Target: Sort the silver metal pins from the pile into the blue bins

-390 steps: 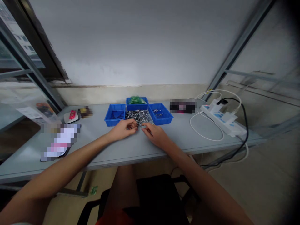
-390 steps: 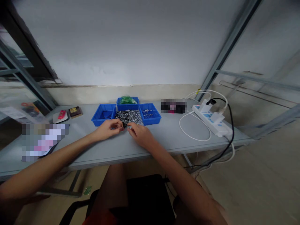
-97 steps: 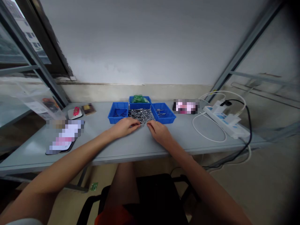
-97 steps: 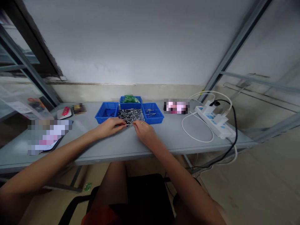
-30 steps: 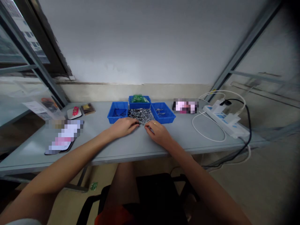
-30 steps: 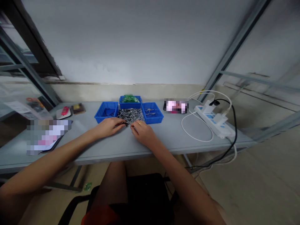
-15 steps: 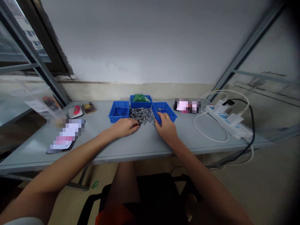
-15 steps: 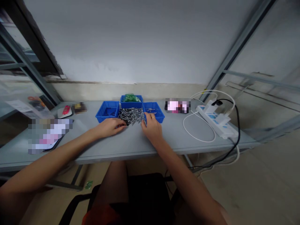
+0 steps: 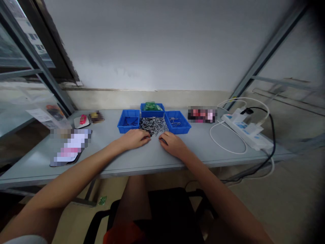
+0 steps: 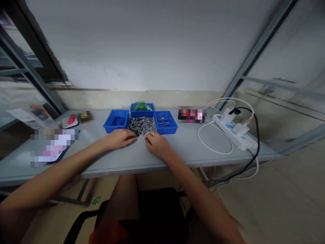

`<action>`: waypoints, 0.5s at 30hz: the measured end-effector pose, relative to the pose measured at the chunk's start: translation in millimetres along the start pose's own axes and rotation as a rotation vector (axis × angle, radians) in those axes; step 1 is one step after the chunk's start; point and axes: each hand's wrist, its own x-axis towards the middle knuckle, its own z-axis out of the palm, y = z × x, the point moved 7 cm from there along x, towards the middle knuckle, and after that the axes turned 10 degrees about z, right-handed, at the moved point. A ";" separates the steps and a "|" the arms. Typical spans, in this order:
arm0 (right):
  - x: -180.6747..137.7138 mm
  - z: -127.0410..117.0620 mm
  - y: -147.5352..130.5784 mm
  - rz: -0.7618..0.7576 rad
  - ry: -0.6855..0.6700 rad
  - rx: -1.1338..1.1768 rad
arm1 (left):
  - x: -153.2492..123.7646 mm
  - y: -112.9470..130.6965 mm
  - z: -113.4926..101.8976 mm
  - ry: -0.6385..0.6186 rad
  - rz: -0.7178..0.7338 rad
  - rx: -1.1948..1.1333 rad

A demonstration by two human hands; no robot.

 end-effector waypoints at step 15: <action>0.4 5.5 4.6 0.032 0.014 -0.019 | -0.3 2.8 5.2 -0.110 0.111 -0.226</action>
